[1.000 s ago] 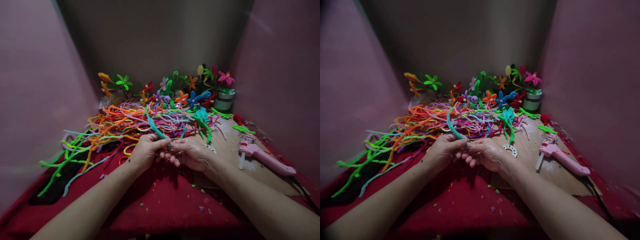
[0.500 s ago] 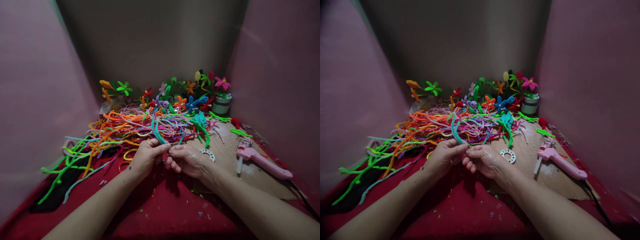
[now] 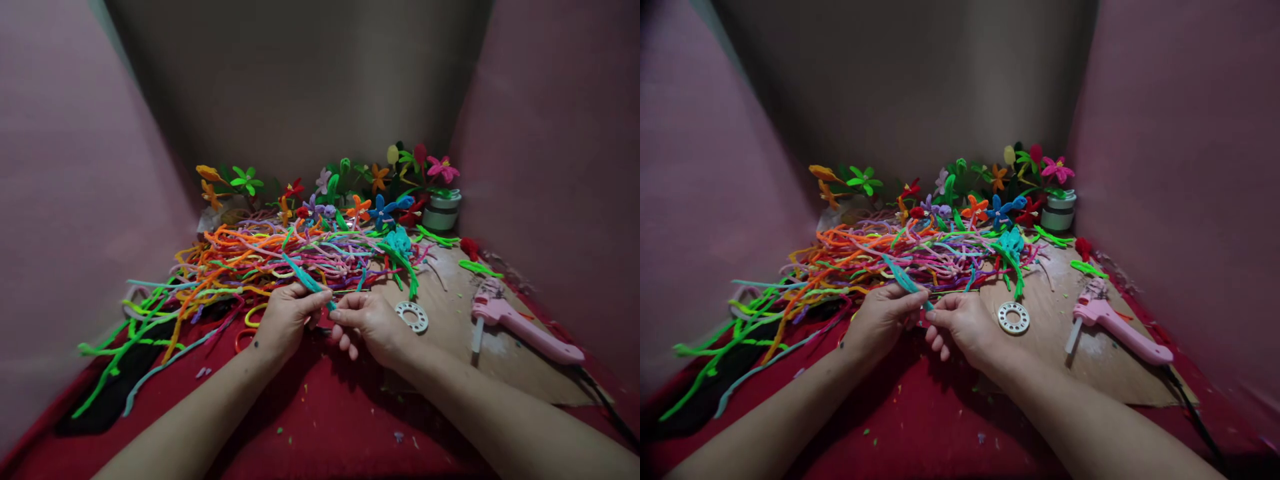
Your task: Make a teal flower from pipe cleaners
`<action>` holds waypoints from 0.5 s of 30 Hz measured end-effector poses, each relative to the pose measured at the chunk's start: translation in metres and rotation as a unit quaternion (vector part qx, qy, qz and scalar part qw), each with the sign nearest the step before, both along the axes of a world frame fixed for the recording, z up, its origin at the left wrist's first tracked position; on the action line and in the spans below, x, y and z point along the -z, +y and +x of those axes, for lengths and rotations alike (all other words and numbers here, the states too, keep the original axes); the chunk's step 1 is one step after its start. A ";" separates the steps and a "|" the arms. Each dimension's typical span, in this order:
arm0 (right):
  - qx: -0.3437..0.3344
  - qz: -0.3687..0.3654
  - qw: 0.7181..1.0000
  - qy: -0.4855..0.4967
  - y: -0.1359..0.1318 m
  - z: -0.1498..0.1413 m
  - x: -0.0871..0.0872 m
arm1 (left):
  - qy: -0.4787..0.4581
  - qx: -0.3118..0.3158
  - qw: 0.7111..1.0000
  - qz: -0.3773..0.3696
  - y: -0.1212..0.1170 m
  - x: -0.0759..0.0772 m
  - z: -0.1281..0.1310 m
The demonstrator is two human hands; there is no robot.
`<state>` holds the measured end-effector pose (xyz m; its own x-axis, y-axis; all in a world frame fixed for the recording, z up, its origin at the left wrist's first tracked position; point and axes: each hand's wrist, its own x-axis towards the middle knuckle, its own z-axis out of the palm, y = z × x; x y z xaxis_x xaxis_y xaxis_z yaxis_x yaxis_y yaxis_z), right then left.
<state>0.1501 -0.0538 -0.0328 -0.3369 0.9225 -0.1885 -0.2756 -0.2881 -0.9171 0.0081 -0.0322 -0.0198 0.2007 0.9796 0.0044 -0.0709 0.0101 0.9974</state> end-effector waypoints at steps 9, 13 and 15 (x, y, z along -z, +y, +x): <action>-0.031 -0.010 0.999 0.014 -0.001 0.000 -0.001 | 0.095 -0.069 0.989 0.091 0.001 -0.010 -0.008; -0.023 0.004 1.000 0.008 -0.003 -0.002 -0.001 | 0.027 -0.026 0.999 0.023 0.000 -0.006 -0.005; -0.022 -0.003 1.000 -0.006 -0.003 -0.002 -0.001 | 0.005 -0.028 1.000 0.010 0.001 -0.005 -0.004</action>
<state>0.1478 -0.0569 -0.0314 -0.3747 0.9059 -0.1971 -0.2525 -0.3043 -0.9185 0.0041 -0.0311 -0.0153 0.1453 0.9891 0.0225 -0.0615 -0.0137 0.9980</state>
